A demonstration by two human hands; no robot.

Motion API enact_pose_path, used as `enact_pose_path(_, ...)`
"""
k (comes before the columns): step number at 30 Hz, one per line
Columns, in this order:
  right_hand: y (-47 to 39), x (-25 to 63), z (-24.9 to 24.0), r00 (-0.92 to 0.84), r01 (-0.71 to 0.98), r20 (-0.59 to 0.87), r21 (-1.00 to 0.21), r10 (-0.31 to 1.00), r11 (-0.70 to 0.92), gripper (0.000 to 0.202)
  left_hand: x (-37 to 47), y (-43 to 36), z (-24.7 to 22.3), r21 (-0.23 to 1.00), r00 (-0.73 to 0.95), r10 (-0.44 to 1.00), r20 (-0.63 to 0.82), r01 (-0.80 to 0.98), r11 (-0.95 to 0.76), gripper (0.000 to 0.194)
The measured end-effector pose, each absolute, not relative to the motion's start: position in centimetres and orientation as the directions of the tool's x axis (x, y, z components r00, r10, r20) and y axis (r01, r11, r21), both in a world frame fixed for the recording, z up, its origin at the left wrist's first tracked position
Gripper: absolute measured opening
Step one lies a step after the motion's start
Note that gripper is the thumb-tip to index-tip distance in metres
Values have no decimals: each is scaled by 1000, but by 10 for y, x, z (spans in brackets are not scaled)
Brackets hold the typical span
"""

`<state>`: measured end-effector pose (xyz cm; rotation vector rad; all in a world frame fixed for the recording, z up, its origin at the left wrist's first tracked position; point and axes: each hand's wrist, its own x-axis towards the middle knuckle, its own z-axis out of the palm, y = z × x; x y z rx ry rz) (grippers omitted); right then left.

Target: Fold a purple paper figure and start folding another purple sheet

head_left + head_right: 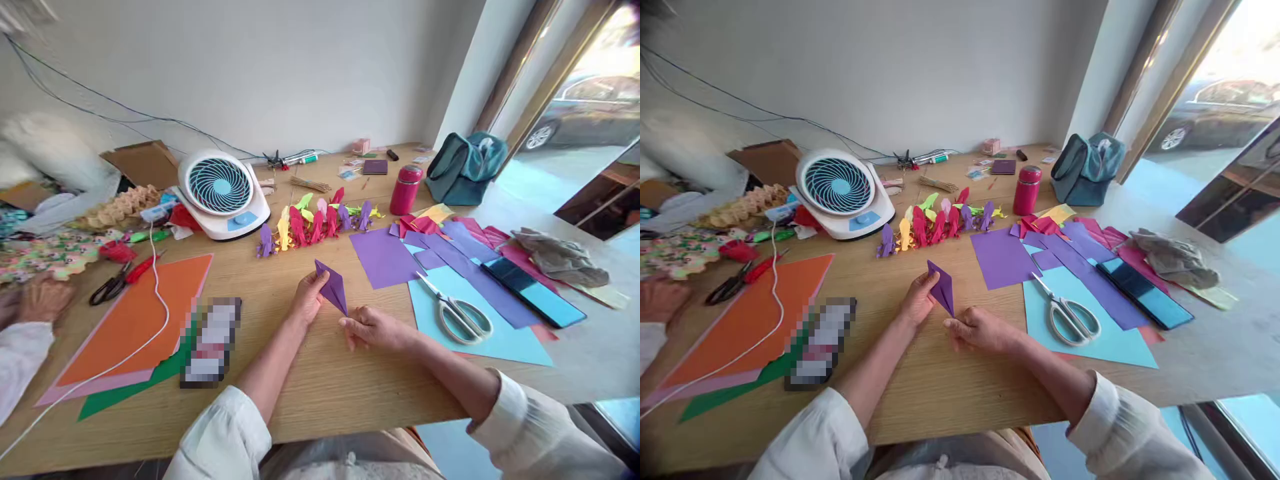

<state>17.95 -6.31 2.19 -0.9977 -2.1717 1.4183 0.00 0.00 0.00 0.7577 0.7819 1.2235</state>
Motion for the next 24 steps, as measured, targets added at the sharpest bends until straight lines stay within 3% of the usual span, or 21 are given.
enact_pose_path(5, -50, 193, 28, -723, 364, -183, -920, 666, 142, 73, -5, 7, 1, 863, 244, 965, -101, -461, 206, 43)
enact_pose_path(11, -34, 197, 23, -452, 299, -82, -952, 888, 65, 65, -5, 9, 1, 909, 375, 923, -86, -350, 227, 42)
enact_pose_path(14, -33, 191, 16, -364, 206, -31, -977, 931, 48, 52, -5, 9, -2, 934, 412, 908, -77, -288, 210, 40)
enact_pose_path(17, -33, 187, 9, -386, 185, -7, -980, 922, 70, 45, -5, 9, -5, 953, 450, 890, -70, -232, 193, 38)
enact_pose_path(24, -30, 191, -3, -488, 331, -2, -926, 873, 184, 44, -3, 7, -2, 995, 506, 862, 19, -95, 33, 43)
